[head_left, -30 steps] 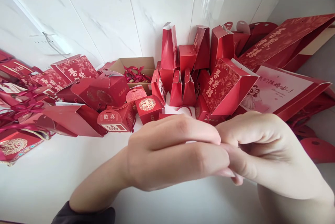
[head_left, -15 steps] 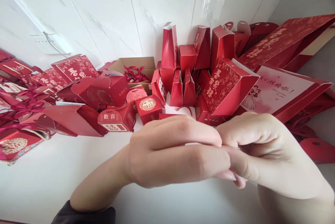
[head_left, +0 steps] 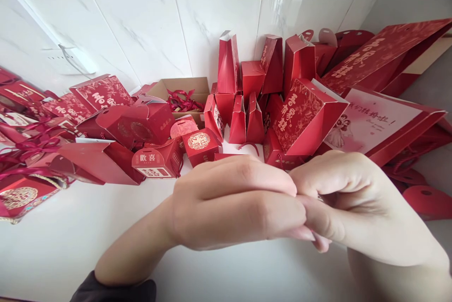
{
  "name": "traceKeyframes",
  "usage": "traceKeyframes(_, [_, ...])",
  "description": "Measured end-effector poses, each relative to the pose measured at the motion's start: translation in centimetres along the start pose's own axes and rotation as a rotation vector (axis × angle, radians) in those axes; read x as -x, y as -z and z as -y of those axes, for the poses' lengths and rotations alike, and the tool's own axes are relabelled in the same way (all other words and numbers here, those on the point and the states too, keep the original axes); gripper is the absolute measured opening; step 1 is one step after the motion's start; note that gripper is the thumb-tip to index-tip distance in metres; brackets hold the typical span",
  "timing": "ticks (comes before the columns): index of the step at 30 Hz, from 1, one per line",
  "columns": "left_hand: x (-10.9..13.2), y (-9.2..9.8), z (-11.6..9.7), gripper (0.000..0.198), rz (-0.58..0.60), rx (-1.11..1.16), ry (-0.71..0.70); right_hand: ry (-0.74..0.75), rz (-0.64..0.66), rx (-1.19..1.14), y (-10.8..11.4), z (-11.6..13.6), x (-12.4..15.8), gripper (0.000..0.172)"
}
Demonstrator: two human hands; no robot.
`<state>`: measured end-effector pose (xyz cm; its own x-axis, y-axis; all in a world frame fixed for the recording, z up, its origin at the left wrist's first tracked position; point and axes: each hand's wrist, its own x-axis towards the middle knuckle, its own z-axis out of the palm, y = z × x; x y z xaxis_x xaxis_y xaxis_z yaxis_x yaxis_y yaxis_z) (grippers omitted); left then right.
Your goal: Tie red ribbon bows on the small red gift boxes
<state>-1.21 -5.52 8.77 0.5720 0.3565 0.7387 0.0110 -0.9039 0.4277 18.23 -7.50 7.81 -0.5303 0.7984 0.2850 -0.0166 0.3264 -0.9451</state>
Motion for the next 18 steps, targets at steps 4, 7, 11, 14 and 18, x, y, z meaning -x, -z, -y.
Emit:
traceKeyframes(4, [0.2, 0.2, -0.3, 0.024, 0.027, 0.013, 0.073, -0.008, 0.01, -0.022, 0.0, 0.0, -0.2, 0.031])
traceKeyframes(7, [0.2, 0.1, -0.3, 0.022, 0.021, 0.032, 0.026, -0.01, 0.007, -0.024, 0.0, 0.0, -0.3, 0.031])
traceKeyframes(11, [0.1, 0.1, -0.5, 0.013, -0.031, -0.027, 0.031, -0.002, 0.01, -0.031, 0.0, 0.0, -0.3, 0.03])
traceKeyframes(14, [0.0, 0.6, -0.7, 0.007, 0.032, -0.101, -0.021, -0.027, 0.043, -0.023, 0.0, -0.1, -0.2, 0.03])
traceKeyframes(18, [0.1, 1.1, -0.8, 0.014, 0.137, -0.084, 0.025, -0.075, 0.108, 0.027, 0.0, -0.2, 0.0, 0.032])
